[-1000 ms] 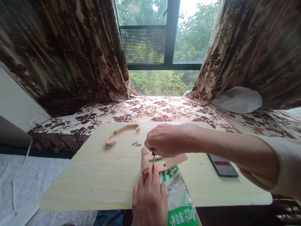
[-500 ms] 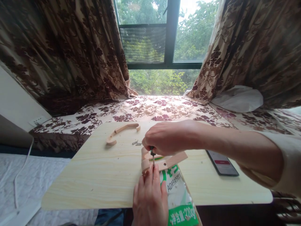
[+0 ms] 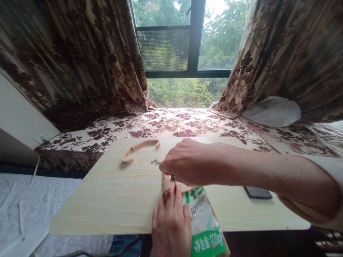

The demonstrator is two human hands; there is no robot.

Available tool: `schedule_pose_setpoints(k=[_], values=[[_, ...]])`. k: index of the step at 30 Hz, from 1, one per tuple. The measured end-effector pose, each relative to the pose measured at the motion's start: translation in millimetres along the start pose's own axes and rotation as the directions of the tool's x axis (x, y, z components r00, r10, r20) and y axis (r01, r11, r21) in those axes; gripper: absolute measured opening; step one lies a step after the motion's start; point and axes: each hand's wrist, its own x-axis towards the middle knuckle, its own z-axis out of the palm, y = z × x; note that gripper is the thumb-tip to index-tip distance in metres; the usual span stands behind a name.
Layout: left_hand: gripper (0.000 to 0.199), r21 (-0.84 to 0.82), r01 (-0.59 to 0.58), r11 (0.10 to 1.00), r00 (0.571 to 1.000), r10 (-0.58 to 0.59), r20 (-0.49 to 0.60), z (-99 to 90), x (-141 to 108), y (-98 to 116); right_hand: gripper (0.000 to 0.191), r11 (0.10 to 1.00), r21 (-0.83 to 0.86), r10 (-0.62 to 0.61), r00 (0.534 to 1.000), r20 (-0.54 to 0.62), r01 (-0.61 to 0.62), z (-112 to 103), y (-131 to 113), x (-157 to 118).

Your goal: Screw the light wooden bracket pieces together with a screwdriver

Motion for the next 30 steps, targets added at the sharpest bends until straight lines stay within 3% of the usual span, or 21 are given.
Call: schedule_pose_setpoints(k=[4, 11, 14, 17, 24, 30], values=[[0.038, -0.019, 0.055, 0.998, 0.998, -0.055, 0.004, -0.4, -0.2, 0.4, 0.018, 1.0, -0.006, 0.015, 1.0, 0.002, -0.015, 1.9, -5.6, 1.0], [0.04, 0.008, 0.007, 1.0, 0.999, -0.007, 0.041, -5.2, 2.3, -2.2, 0.015, 0.994, 0.005, 0.112, 0.993, 0.02, -0.112, 3.4, -0.8, 3.8], [0.041, 0.006, -0.044, 0.999, 0.998, 0.044, 0.055, -7.0, 3.5, -3.3, 0.016, 0.997, -0.018, 0.074, 0.995, 0.067, -0.073, -2.8, 1.7, 1.4], [0.039, -0.003, 0.001, 1.0, 0.998, -0.001, 0.056, -7.0, 3.5, -2.1, 0.021, 0.998, -0.015, 0.063, 0.993, 0.098, -0.062, -5.6, 0.7, 0.7], [0.039, -0.04, 0.009, 0.999, 0.998, -0.006, 0.059, -4.8, 2.8, 0.0, 0.014, 0.991, -0.038, 0.133, 0.991, 0.022, -0.132, 5.1, 3.3, 2.3], [0.037, -0.038, 0.027, 0.999, 1.0, -0.026, 0.015, -1.0, 2.1, 0.8, 0.014, 0.997, -0.04, 0.068, 0.997, 0.041, -0.067, 0.6, 7.2, -1.3]])
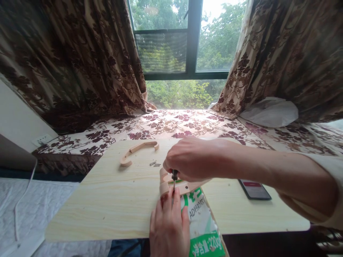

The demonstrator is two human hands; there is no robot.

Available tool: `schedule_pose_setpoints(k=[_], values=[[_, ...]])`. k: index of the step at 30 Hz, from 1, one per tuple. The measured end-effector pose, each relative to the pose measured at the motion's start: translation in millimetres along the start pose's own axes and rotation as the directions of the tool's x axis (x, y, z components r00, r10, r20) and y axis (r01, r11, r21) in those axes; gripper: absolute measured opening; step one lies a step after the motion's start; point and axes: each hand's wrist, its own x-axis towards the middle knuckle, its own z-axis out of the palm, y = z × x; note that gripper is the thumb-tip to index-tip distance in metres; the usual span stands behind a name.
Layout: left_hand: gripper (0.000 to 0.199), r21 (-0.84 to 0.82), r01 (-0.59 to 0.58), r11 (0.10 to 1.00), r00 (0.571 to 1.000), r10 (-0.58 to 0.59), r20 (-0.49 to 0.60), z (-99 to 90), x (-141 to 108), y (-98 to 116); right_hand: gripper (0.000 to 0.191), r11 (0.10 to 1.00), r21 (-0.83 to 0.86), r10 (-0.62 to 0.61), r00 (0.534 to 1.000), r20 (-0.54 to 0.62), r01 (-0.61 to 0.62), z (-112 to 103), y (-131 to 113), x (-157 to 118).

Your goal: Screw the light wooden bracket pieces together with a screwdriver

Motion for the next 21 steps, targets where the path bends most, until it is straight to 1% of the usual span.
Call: schedule_pose_setpoints(k=[3, 6, 10, 13, 16, 18, 21], values=[[0.037, 0.005, -0.003, 1.0, 1.0, 0.003, -0.012, 3.1, -1.0, -0.9, 0.015, 1.0, -0.005, -0.009, 1.0, -0.007, 0.009, 2.1, -2.9, 2.7], [0.037, 0.02, 0.003, 1.0, 0.999, -0.003, -0.034, 7.3, -2.9, -2.5, 0.013, 0.999, -0.012, 0.031, 1.0, -0.005, -0.031, 4.5, -6.1, 4.8], [0.037, 0.004, 0.025, 1.0, 0.999, -0.024, -0.026, 12.2, -5.7, -5.1, 0.012, 0.998, -0.004, 0.069, 0.997, 0.045, -0.069, -1.6, -7.4, 3.7], [0.036, 0.001, 0.035, 0.999, 0.999, -0.035, -0.029, 12.9, -6.4, -5.9, 0.017, 1.0, 0.016, 0.01, 0.998, 0.06, -0.011, -6.3, -6.9, 3.9], [0.037, 0.0, 0.041, 0.999, 0.999, -0.041, -0.027, 11.8, -6.0, -4.9, 0.015, 0.999, 0.018, -0.037, 0.999, 0.019, 0.036, -3.9, -7.0, 6.7], [0.037, -0.003, 0.041, 0.999, 0.999, -0.041, -0.026, 11.2, -5.3, -3.7, 0.013, 1.0, 0.01, -0.02, 1.0, -0.006, 0.021, -0.4, -8.0, 8.4], [0.037, 0.009, 0.035, 0.999, 0.999, -0.035, -0.031, 10.5, -4.2, -2.4, 0.012, 0.999, -0.004, 0.049, 0.999, -0.013, -0.049, 2.4, -9.4, 8.6]])
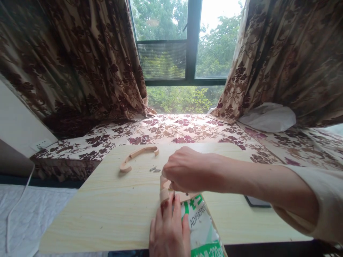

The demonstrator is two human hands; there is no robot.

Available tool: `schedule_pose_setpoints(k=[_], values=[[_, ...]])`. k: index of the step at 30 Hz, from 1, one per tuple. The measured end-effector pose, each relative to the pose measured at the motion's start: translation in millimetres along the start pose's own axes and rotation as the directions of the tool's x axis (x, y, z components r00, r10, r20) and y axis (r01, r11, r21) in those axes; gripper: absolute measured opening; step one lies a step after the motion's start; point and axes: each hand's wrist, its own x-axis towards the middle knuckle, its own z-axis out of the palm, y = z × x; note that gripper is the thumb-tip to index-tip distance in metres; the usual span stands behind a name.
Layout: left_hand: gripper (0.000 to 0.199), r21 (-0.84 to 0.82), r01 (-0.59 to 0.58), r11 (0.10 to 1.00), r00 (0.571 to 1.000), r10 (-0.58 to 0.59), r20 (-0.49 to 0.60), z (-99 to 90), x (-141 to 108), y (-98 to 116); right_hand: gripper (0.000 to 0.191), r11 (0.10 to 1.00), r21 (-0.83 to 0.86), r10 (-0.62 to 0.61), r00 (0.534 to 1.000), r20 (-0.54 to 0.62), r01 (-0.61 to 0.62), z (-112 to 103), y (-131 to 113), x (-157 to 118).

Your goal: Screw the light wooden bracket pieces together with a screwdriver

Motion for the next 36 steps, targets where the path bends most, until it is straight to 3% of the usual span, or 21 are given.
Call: schedule_pose_setpoints(k=[3, 8, 13, 18, 27, 31, 36], values=[[0.037, -0.008, -0.002, 1.0, 1.0, 0.002, 0.013, -0.9, 1.1, 0.0, 0.014, 0.999, -0.009, 0.042, 0.999, 0.022, -0.042, -1.5, 1.1, -3.3], [0.036, -0.009, -0.031, 0.999, 0.999, 0.031, 0.013, -3.6, 1.7, -0.9, 0.014, 0.999, -0.01, -0.048, 0.999, 0.013, 0.048, -4.9, 4.4, -8.9], [0.039, 0.015, -0.044, 0.999, 0.999, 0.044, 0.021, -4.3, 2.1, -0.3, 0.015, 1.0, -0.006, -0.014, 0.998, 0.066, 0.015, -2.4, 0.8, -6.5], [0.042, 0.04, -0.031, 0.999, 0.999, 0.031, 0.01, -3.0, 2.6, 0.1, 0.016, 0.999, 0.005, 0.032, 0.999, 0.036, -0.032, 0.0, 3.0, -7.0], [0.041, 0.04, -0.024, 0.999, 0.999, 0.023, 0.032, -4.2, 1.2, -0.7, 0.015, 0.997, 0.05, -0.065, 0.998, -0.013, 0.066, -2.4, 4.6, -3.8], [0.043, 0.025, -0.034, 0.999, 0.997, 0.032, 0.064, -3.4, 0.5, -1.3, 0.013, 0.999, 0.05, -0.009, 0.998, -0.065, 0.012, 1.9, -1.1, -0.8], [0.041, 0.026, -0.039, 0.999, 0.998, 0.038, 0.051, -3.3, 0.2, -1.6, 0.011, 0.999, 0.02, -0.025, 1.0, -0.008, 0.025, -1.1, -1.1, -6.8]])
